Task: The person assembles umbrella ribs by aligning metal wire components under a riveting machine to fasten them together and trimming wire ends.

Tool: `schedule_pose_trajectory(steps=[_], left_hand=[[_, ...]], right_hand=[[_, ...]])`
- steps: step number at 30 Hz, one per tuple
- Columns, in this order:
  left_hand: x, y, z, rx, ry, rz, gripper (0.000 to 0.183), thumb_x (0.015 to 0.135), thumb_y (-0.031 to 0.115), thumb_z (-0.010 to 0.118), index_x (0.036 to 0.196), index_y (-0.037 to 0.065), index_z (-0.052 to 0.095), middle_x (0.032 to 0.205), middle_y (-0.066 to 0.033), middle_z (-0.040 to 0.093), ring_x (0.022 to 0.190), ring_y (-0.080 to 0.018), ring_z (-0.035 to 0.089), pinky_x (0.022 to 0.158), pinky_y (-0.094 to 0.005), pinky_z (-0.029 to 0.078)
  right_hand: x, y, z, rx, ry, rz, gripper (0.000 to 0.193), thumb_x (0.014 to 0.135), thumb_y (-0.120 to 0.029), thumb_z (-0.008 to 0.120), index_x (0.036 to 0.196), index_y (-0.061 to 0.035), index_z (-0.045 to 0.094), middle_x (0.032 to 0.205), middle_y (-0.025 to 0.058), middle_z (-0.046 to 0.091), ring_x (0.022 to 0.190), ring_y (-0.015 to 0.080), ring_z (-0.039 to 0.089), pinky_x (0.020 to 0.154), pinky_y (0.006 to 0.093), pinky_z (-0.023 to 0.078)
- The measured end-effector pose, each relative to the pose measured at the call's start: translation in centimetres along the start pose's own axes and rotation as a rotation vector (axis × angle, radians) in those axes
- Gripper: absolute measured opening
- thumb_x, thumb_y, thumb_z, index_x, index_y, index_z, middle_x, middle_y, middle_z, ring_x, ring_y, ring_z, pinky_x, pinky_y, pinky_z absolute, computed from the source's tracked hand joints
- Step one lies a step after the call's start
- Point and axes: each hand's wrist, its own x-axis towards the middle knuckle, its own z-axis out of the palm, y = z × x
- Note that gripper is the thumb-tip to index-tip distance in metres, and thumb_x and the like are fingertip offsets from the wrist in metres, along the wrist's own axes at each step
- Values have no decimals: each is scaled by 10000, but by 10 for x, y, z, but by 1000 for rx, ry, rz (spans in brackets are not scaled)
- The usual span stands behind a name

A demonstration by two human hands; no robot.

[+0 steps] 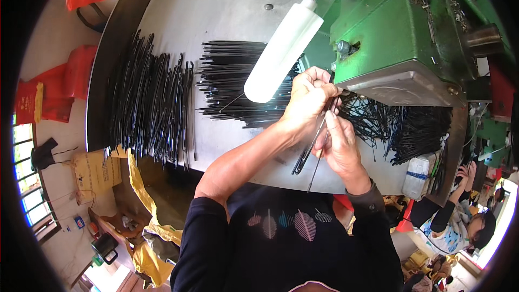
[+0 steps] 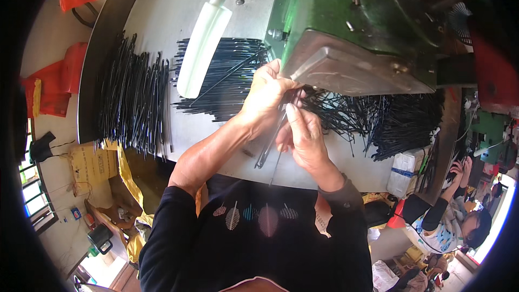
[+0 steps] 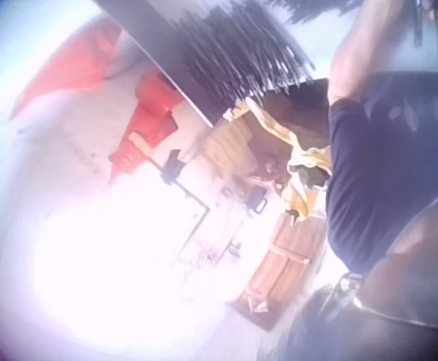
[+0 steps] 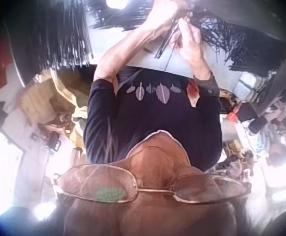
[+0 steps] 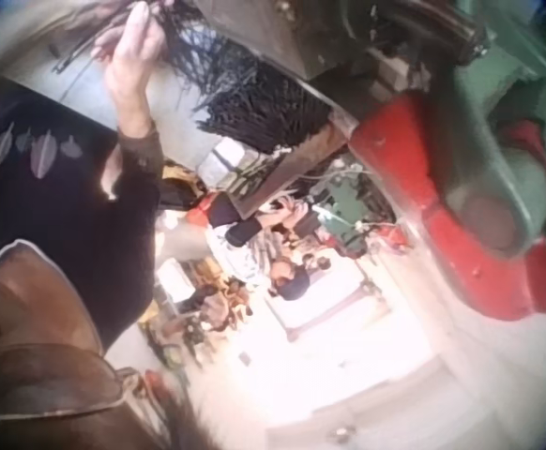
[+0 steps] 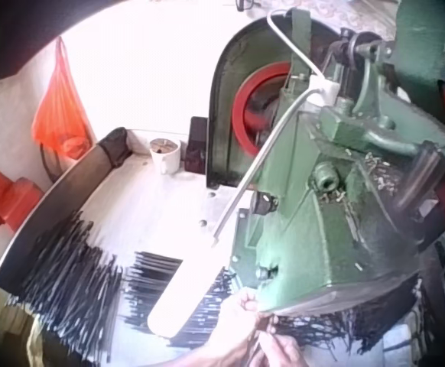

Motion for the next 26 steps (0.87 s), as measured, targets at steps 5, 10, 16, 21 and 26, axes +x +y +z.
schedule_pose_trajectory(steps=[5, 10, 16, 21, 26], left_hand=[[2, -2, -5, 87, -6, -49, 172, 775, -69, 543, 933, -2, 541, 795, -93, 611, 620, -138, 590, 559, -239, 486], [-2, 0, -3, 89, -17, -65, 169, 769, -72, 560, 920, 1, 540, 784, -91, 610, 615, -140, 588, 557, -244, 485], [3, -9, -6, 12, -28, 52, 151, 761, -61, 597, 825, 8, 479, 632, -71, 561, 517, -134, 566, 436, -243, 450], [-6, 4, -2, 9, -15, -4, 140, 784, -41, 618, 834, 6, 497, 706, -91, 582, 574, -145, 590, 497, -270, 521], [-48, 91, -78, 330, 142, 125, 213, 783, 132, 717, 941, 110, 575, 744, -43, 610, 617, -180, 628, 607, -404, 553]], right_hand=[[0, 1, -1, 36, -2, 39, 309, 983, -312, 454, 857, -45, 548, 539, 85, 577, 395, 150, 526, 388, 239, 406], [-3, 5, -1, 38, 10, 9, 315, 984, -321, 451, 877, -43, 552, 551, 88, 582, 401, 153, 533, 391, 241, 413], [0, 13, 1, 57, 10, -17, 341, 978, -336, 466, 842, -36, 556, 544, 72, 570, 425, 141, 526, 414, 246, 422], [-17, 9, -5, -50, 23, -94, 389, 981, -349, 451, 827, -15, 575, 568, 57, 568, 467, 136, 542, 455, 256, 455], [-31, 1, -57, -723, 126, -414, 311, 918, -308, 584, 958, -5, 639, 769, 119, 675, 658, 146, 648, 632, 252, 528]])
